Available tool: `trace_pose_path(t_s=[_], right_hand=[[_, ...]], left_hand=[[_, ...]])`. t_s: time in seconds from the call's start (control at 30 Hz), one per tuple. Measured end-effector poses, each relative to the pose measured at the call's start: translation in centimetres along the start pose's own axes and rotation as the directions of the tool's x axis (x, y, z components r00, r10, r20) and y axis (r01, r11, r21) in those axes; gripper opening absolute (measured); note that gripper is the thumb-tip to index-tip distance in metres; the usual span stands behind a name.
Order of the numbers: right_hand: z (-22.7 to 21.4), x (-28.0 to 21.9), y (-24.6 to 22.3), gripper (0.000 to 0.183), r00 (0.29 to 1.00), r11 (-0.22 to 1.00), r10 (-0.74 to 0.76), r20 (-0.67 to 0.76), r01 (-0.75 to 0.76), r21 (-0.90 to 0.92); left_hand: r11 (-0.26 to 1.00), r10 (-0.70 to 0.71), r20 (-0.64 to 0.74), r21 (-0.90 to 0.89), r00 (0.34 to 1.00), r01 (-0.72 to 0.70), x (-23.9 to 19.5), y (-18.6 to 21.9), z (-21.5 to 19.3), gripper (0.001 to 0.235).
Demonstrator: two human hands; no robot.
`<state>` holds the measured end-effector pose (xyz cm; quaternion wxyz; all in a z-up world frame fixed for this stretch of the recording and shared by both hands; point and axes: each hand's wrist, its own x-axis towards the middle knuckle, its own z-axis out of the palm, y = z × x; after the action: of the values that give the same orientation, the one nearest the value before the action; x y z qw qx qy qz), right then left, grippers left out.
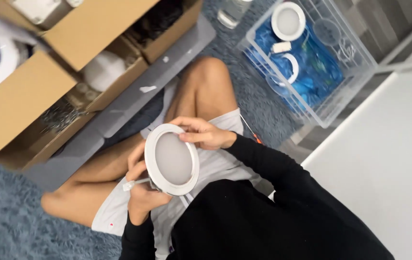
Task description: Assembling circular LED light fixtures by snapping white plastic covers onto metal bases and sorting them into a plastic bin.
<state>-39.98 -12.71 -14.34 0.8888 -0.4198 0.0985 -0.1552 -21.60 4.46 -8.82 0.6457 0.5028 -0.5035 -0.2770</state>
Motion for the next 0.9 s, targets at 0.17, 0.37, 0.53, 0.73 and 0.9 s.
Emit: trace_pose_path(t_s=[0.17,0.37,0.53,0.73,0.9], right_hand=[[-6.2,-3.1,-3.8,0.038,0.942,0.975,-0.145,-0.302,0.084,-0.205],[-15.8,-9.2,-14.5,0.051,0.534,0.923,-0.335,-0.777,0.35,-0.158],[-25.4,-13.5,-18.6,0.059,0.236,0.748,-0.658,-0.716,0.321,-0.581],[-40.6,-16.4,-14.7,0.037,0.347,0.726,-0.614,-0.709,-0.105,-0.68],[-41.7,-13.5,-13.4,0.032,0.446,0.748,-0.457,-0.77,-0.276,-0.604]], left_hand=[[0.981,0.009,0.123,0.192,0.992,-0.033,3.8,2.0,1.3,0.103],[0.883,-0.298,0.2,0.43,0.933,0.19,4.1,1.7,1.2,0.064],[0.809,-0.409,0.221,0.536,0.885,0.24,2.7,-0.2,0.7,0.055],[0.814,-0.377,0.224,0.543,0.899,0.206,0.2,-3.4,-1.3,0.051],[0.805,-0.345,0.171,0.56,0.923,0.197,-1.8,-5.0,-2.1,0.049]])
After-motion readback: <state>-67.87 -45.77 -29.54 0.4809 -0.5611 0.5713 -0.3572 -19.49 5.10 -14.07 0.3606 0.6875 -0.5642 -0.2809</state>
